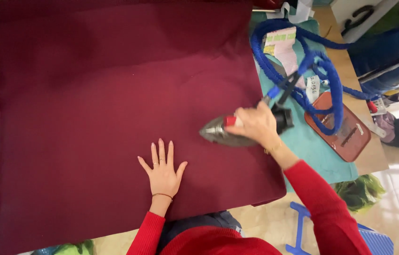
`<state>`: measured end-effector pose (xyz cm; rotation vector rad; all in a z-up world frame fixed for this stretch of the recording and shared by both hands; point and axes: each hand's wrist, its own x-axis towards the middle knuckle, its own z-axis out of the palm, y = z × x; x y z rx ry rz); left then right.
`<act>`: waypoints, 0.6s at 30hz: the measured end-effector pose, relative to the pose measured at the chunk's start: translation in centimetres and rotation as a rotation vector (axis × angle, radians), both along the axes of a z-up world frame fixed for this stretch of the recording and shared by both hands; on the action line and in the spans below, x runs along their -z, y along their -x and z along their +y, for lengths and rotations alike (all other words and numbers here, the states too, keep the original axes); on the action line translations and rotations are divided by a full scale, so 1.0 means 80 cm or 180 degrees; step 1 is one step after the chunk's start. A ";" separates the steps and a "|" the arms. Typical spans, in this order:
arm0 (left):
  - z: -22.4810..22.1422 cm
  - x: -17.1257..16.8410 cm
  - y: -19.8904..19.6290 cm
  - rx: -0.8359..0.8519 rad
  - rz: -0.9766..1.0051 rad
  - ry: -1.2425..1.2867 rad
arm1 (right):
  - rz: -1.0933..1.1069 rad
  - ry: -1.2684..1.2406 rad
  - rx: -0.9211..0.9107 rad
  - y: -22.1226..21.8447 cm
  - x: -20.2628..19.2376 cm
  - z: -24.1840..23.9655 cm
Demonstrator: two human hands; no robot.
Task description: Ironing a large piece of maroon fabric on a work table using a steam iron to remove wrinkles.
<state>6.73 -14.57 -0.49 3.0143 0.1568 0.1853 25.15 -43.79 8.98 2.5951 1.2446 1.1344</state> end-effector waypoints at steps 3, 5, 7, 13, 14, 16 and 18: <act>0.001 0.005 -0.001 0.0035 0.0111 -0.0037 | 0.0046 -0.0066 0.0141 -0.060 0.001 0.010; 0.002 0.006 -0.003 0.0012 0.0114 -0.0038 | -0.0001 -0.0112 0.0228 -0.091 -0.001 0.021; 0.002 0.005 -0.001 -0.0002 0.0126 -0.0027 | -0.0040 -0.0148 0.0323 -0.110 -0.002 0.030; 0.002 0.004 -0.001 0.0019 -0.0032 0.0162 | -0.0039 -0.0241 0.0667 -0.140 0.012 0.044; 0.002 0.004 -0.002 0.0012 -0.0012 0.0150 | 0.0031 -0.0313 0.0749 -0.139 0.013 0.045; -0.001 0.006 0.001 -0.0013 0.0013 0.0152 | 0.0104 -0.0372 0.0814 -0.127 0.015 0.044; -0.001 0.007 -0.001 -0.0111 -0.0024 0.0123 | 0.0164 -0.0248 0.0857 -0.114 0.014 0.043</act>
